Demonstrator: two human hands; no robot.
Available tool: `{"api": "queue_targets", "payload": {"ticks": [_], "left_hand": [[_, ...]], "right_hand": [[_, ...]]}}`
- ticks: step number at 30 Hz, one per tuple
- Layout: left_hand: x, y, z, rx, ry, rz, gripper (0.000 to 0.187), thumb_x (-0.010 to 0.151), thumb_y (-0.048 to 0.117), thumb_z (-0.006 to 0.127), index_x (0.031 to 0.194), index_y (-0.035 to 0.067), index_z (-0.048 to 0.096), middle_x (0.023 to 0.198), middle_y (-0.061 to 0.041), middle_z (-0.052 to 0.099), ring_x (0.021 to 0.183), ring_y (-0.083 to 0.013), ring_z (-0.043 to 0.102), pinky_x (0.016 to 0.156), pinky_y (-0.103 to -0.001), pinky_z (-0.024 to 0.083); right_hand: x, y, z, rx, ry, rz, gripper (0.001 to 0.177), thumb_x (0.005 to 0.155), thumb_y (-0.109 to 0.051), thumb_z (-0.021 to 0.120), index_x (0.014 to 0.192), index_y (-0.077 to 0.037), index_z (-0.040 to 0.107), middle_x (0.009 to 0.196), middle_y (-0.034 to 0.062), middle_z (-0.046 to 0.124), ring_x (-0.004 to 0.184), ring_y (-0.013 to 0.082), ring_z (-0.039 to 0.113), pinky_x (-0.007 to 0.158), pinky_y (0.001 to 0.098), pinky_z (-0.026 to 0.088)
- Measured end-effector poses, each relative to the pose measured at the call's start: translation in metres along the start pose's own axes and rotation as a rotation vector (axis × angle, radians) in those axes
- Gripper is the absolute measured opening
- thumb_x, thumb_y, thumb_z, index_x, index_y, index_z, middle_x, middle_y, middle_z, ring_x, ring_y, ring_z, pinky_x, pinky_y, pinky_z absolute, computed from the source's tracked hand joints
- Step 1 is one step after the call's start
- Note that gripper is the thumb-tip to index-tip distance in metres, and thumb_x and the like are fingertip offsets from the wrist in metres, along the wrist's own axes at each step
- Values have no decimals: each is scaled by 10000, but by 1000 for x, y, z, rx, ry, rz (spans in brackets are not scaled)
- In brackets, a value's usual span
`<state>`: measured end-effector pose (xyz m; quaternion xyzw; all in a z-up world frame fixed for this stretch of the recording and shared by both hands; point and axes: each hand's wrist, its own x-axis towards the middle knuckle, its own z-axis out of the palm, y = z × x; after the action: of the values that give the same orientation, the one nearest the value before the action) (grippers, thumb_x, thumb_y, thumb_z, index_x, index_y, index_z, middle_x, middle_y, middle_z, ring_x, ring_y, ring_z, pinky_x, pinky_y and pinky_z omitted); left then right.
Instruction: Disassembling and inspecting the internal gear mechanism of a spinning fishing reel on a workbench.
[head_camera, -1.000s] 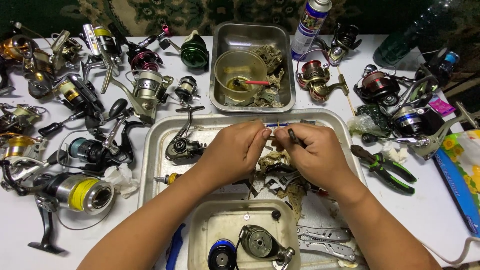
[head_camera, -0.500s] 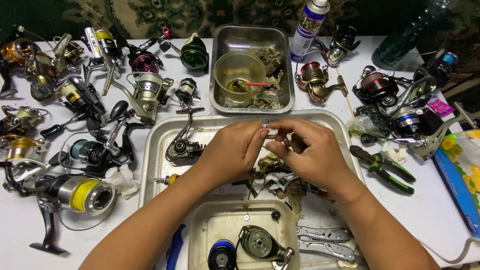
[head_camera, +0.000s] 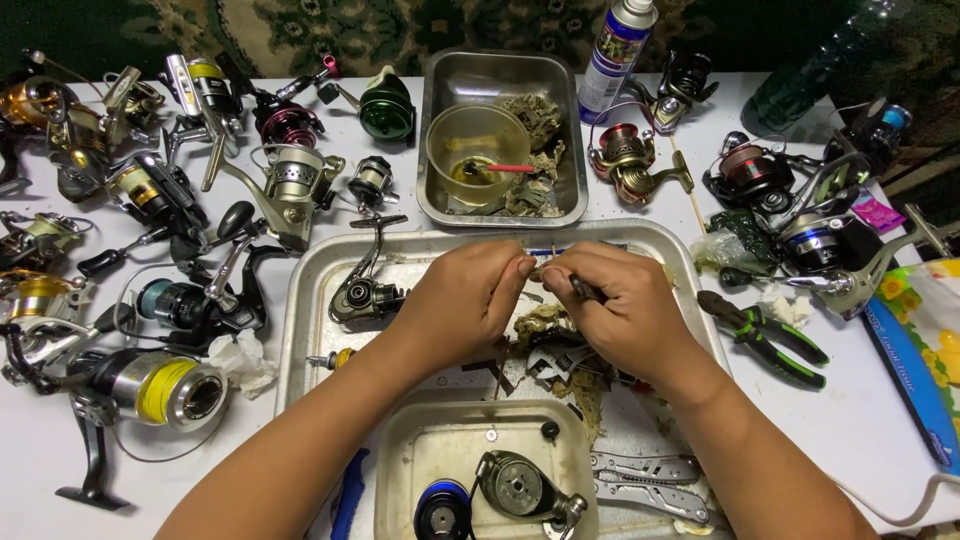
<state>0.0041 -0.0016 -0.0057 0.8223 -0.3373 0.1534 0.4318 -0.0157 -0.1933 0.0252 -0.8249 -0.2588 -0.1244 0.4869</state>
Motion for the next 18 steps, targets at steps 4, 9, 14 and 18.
{"api": "queue_targets", "payload": {"ticks": [4, 9, 14, 18], "left_hand": [[0, -2, 0, -24, 18, 5, 407, 1090, 270, 388, 780, 90, 578, 605, -113, 566, 606, -329, 637, 550, -365, 532], [-1, -1, 0, -88, 30, -26, 389, 1090, 261, 394, 790, 92, 575, 603, -120, 556, 602, -336, 632, 556, -372, 529], [0, -3, 0, -121, 53, -46, 369, 1090, 260, 412, 795, 93, 557, 605, -133, 546, 613, -360, 629, 555, -389, 527], [-1, 0, 0, -114, 60, -38, 369, 1089, 262, 420, 787, 88, 544, 612, -147, 543, 623, -378, 628, 550, -399, 522]], "right_hand": [[-2, 2, -2, 33, -3, 30, 198, 991, -103, 622, 936, -76, 810, 766, 103, 735, 645, 198, 619, 642, 339, 519], [-6, 13, -4, 165, -9, 102, 187, 985, -91, 634, 990, -54, 817, 776, 121, 752, 676, 167, 612, 662, 330, 527], [-11, 15, -6, 295, 54, 213, 168, 917, -48, 719, 1055, 16, 792, 744, 89, 736, 727, 95, 521, 658, 268, 498], [-14, 23, -3, 346, 44, 234, 198, 904, -36, 732, 1086, 32, 773, 577, 39, 627, 594, 60, 479, 547, 192, 396]]}}
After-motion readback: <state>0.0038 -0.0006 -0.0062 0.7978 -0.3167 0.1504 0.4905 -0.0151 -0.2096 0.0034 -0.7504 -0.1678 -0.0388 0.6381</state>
